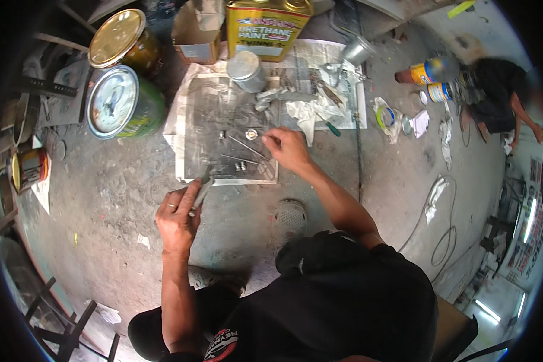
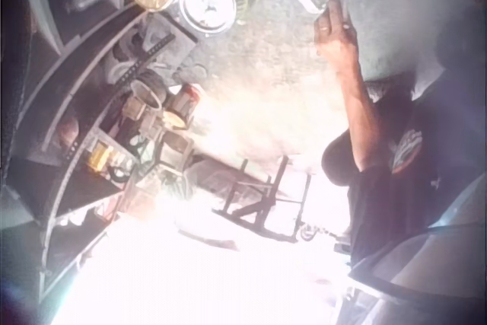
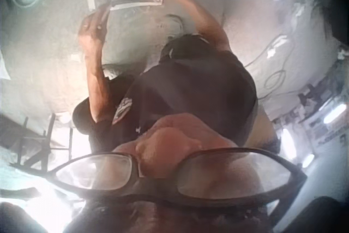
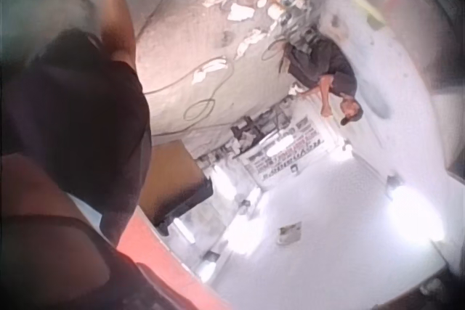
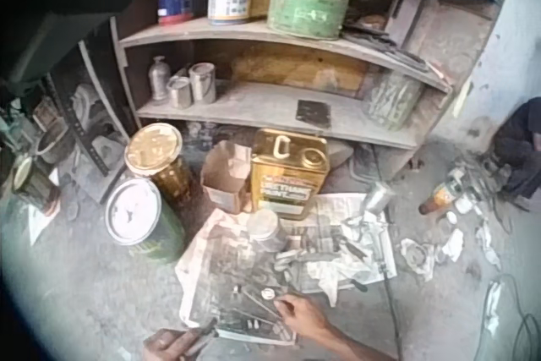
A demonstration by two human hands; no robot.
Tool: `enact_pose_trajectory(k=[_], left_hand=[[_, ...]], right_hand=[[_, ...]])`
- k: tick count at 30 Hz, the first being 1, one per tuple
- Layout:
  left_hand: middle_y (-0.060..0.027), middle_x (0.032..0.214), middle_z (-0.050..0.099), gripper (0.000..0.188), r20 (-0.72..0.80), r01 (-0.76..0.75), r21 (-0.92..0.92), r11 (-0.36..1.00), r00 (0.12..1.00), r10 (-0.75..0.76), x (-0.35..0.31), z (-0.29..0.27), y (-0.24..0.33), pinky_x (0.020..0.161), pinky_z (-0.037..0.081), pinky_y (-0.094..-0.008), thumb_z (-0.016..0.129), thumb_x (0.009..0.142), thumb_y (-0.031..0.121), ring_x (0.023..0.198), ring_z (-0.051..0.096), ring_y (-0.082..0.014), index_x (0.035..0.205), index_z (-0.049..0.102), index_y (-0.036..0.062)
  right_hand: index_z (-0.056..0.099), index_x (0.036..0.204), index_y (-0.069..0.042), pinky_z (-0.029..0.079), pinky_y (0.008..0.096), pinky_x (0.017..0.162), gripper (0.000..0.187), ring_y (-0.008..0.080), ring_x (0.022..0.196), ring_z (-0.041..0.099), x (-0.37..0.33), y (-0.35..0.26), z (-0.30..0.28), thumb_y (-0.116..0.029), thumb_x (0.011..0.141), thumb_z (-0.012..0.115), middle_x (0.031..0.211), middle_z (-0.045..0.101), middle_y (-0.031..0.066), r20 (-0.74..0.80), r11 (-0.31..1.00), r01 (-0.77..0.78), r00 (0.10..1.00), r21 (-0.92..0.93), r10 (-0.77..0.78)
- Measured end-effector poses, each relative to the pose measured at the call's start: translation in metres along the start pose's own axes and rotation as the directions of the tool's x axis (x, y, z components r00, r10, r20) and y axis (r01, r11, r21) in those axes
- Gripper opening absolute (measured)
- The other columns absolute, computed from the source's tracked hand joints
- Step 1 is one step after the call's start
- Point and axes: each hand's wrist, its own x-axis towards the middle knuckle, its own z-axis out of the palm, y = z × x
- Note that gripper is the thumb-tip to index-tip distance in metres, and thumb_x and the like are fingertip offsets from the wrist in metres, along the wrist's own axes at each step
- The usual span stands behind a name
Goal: The person sits on the floor and assembles a paint sprayer by hand. They attach the nozzle, insert the needle, and secure the fluid cup onto the body of the sprayer.
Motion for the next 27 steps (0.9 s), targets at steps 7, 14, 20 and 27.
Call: enact_pose_trajectory(k=[7,14,20,27], left_hand=[[-0.0088,0.098,0.07,0.067,-0.026,-0.025,0.023,0.999,0.999,0.026,-0.002,0.001,-0.001,0.08,0.057,-0.0402,0.073,0.058,-0.008,0.089,0.066,-0.0292,0.123,0.071,0.0102],[-0.0062,0.093,0.068,0.06,-0.047,-0.186,0.118,0.975,0.98,0.193,0.019,-0.014,0.009,0.077,0.055,-0.0375,0.068,0.057,0.002,0.087,0.066,-0.0257,0.117,0.073,0.0078],[-0.0099,0.103,0.072,0.066,-0.134,-0.09,0.054,0.994,0.986,0.097,0.001,-0.009,-0.003,0.077,0.055,-0.0407,0.077,0.065,-0.007,0.087,0.069,-0.0318,0.125,0.052,0.0017],[-0.0106,0.102,0.072,0.074,-0.168,-0.064,0.104,0.992,0.983,0.081,-0.001,-0.01,-0.005,0.075,0.054,-0.0407,0.083,0.064,-0.002,0.086,0.067,-0.0321,0.128,0.045,0.0015]], right_hand=[[0.073,0.102,-0.007,0.055,0.0492,0.075,0.02,0.0394,0.084,0.069,0.061,0.1,-0.081,-0.004,0.085,0.062,0.096,0.072,0.0183,-0.503,0.914,-0.167,0.863,-0.371,-0.046],[0.07,0.105,-0.002,0.055,0.0495,0.085,0.026,0.0399,0.097,0.068,0.087,0.179,-0.099,-0.012,0.081,0.069,0.104,0.07,0.0218,-0.271,0.582,-0.239,0.962,-0.778,0.033],[0.069,0.107,-0.006,0.051,0.0524,0.09,0.032,0.0443,0.102,0.066,0.099,0.144,-0.112,-0.028,0.084,0.066,0.107,0.07,0.0234,-0.256,0.69,-0.349,0.937,-0.634,0.239],[0.065,0.107,-0.008,0.05,0.0571,0.073,0.018,0.0474,0.083,0.068,0.053,0.131,-0.126,-0.019,0.095,0.057,0.087,0.071,0.0239,-0.398,0.718,-0.24,0.915,-0.653,-0.056]])
